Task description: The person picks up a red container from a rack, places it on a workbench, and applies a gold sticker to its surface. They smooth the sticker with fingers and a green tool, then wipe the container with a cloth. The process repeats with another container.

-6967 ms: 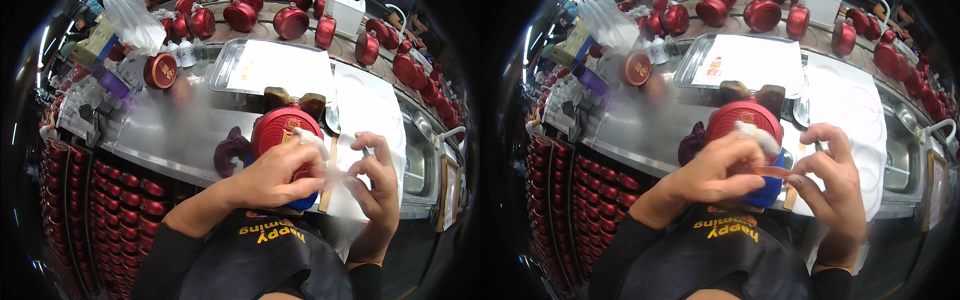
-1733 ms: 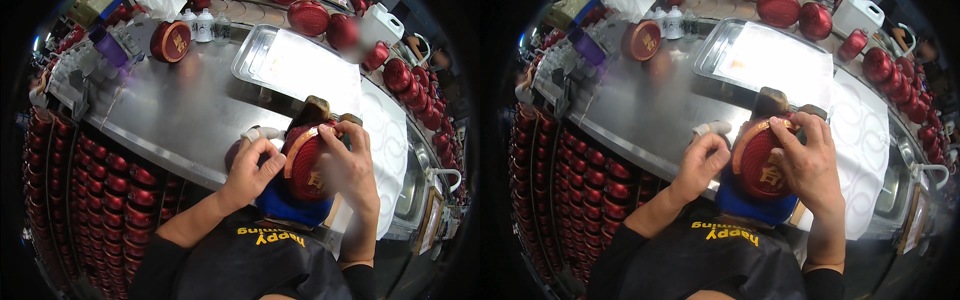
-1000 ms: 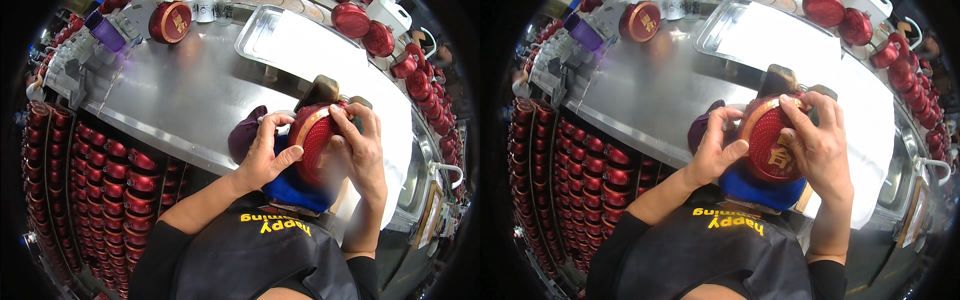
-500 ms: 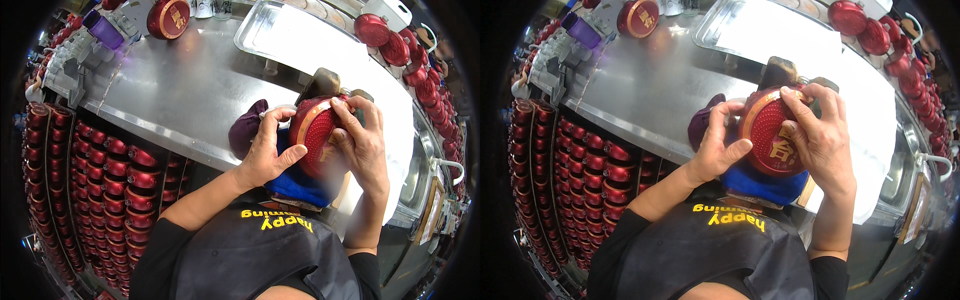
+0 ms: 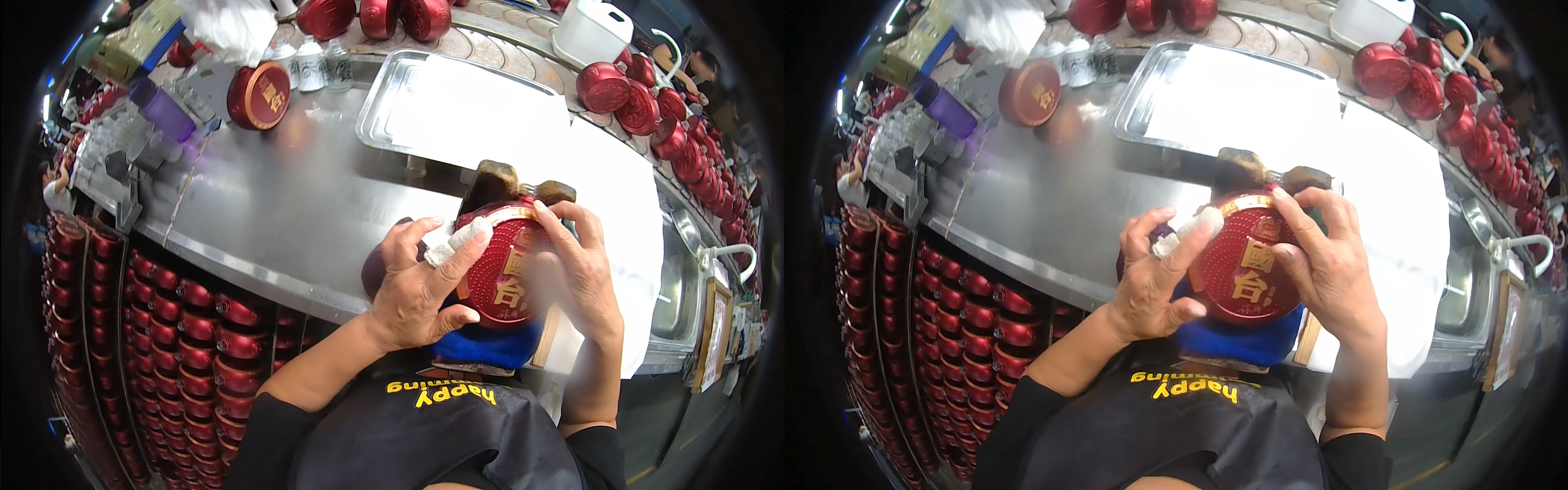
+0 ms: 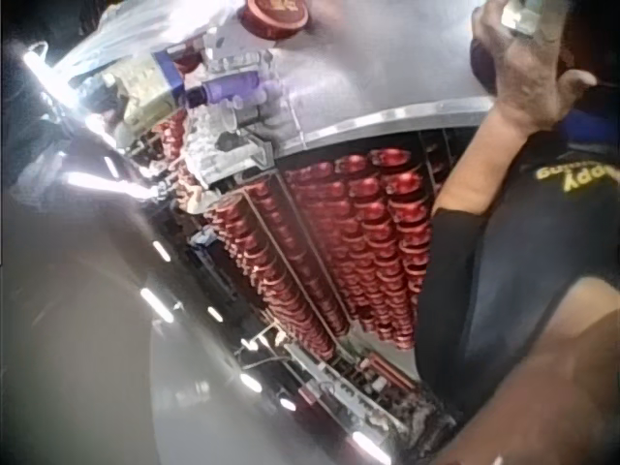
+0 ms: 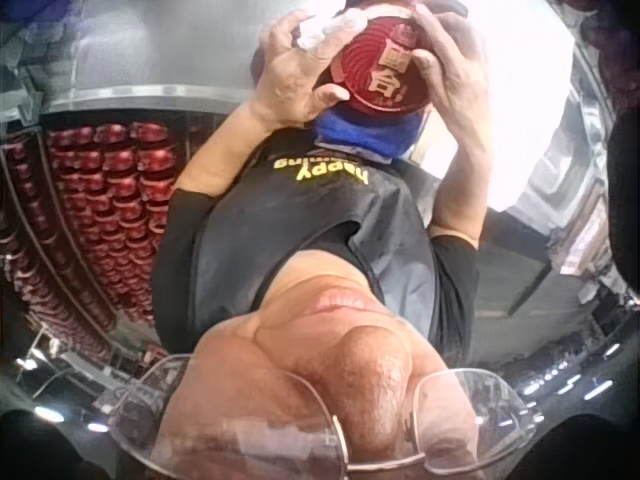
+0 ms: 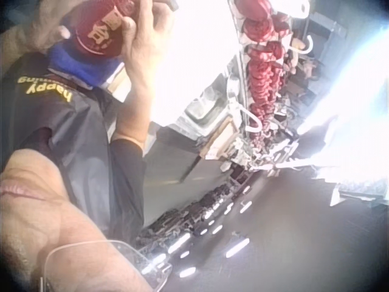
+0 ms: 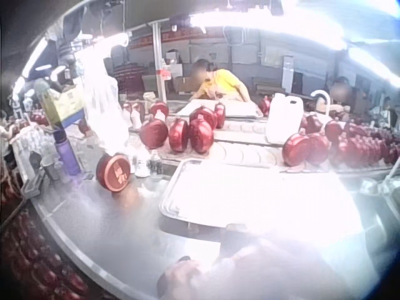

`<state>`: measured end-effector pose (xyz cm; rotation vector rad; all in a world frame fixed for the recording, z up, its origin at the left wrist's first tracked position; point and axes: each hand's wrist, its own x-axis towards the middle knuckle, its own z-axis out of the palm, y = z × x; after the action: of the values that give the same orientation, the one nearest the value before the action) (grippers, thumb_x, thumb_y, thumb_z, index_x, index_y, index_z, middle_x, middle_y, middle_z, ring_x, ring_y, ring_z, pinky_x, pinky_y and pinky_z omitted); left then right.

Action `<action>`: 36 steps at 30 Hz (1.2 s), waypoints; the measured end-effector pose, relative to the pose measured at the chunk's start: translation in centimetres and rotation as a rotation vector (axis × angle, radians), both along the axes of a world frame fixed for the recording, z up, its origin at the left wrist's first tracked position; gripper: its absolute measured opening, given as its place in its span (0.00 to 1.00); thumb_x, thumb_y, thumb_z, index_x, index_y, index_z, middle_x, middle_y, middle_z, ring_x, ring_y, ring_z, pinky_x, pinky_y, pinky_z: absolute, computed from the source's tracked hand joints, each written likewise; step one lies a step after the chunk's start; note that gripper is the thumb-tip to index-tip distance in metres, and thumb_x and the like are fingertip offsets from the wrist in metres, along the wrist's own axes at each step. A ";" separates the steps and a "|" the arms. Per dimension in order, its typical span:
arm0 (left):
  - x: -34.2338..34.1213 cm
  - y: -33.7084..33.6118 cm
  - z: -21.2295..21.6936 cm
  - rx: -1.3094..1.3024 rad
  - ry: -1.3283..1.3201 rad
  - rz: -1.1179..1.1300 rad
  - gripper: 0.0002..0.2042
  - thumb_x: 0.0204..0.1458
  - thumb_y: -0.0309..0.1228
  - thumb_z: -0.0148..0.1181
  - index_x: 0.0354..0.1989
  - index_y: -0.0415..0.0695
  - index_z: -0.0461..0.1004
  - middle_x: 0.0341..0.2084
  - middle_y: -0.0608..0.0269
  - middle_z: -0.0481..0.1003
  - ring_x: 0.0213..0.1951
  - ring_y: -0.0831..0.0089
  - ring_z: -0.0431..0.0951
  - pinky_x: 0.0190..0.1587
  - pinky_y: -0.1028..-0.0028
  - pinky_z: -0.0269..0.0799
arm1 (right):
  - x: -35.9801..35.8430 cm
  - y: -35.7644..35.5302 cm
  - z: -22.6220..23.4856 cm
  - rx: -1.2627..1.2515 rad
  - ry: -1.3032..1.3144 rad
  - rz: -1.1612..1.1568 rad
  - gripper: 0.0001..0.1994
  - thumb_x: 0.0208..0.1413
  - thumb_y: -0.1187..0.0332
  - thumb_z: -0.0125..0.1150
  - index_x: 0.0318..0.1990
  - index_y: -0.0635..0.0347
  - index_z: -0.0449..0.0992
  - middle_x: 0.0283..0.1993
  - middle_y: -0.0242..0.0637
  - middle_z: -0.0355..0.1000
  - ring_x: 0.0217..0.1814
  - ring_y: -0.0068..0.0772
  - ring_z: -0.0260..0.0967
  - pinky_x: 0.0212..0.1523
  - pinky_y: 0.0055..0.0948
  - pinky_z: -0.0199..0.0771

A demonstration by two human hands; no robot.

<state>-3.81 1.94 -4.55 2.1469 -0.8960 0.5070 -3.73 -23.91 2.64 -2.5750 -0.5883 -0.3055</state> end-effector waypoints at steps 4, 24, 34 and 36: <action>3.2 -0.5 2.2 0.106 -0.065 -0.059 0.36 0.67 0.64 0.39 0.69 0.48 0.71 0.54 0.61 0.80 0.63 0.56 0.61 0.68 0.52 0.47 | -1.0 -1.6 -1.3 0.198 0.096 -0.074 0.22 0.67 0.61 0.61 0.65 0.59 0.75 0.58 0.47 0.68 0.61 0.50 0.65 0.63 0.42 0.68; 8.1 -5.1 6.6 0.398 -0.205 -0.310 0.25 0.65 0.57 0.50 0.58 0.53 0.81 0.44 0.62 0.84 0.62 0.58 0.66 0.68 0.49 0.43 | -4.3 -4.0 -5.1 0.262 -0.116 -0.075 0.20 0.62 0.64 0.65 0.60 0.58 0.79 0.58 0.50 0.67 0.61 0.53 0.65 0.63 0.46 0.68; 7.4 -6.3 7.2 0.482 -0.242 -0.321 0.26 0.64 0.58 0.51 0.58 0.54 0.81 0.47 0.63 0.82 0.63 0.58 0.65 0.69 0.49 0.43 | -5.3 -3.8 -5.9 0.345 -0.154 -0.103 0.24 0.55 0.67 0.70 0.61 0.56 0.79 0.58 0.49 0.66 0.61 0.54 0.64 0.63 0.48 0.67; 7.4 -6.4 7.2 0.496 -0.252 -0.316 0.26 0.64 0.58 0.51 0.58 0.54 0.81 0.46 0.63 0.82 0.63 0.58 0.65 0.69 0.49 0.44 | -5.2 -3.6 -5.8 0.318 -0.141 -0.099 0.24 0.55 0.66 0.70 0.61 0.56 0.79 0.58 0.49 0.66 0.61 0.54 0.64 0.63 0.49 0.67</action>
<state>3.62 -4.45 2.68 2.3357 -1.6097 0.4307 -8.94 -27.55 -3.20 -2.2913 -0.4223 -0.5699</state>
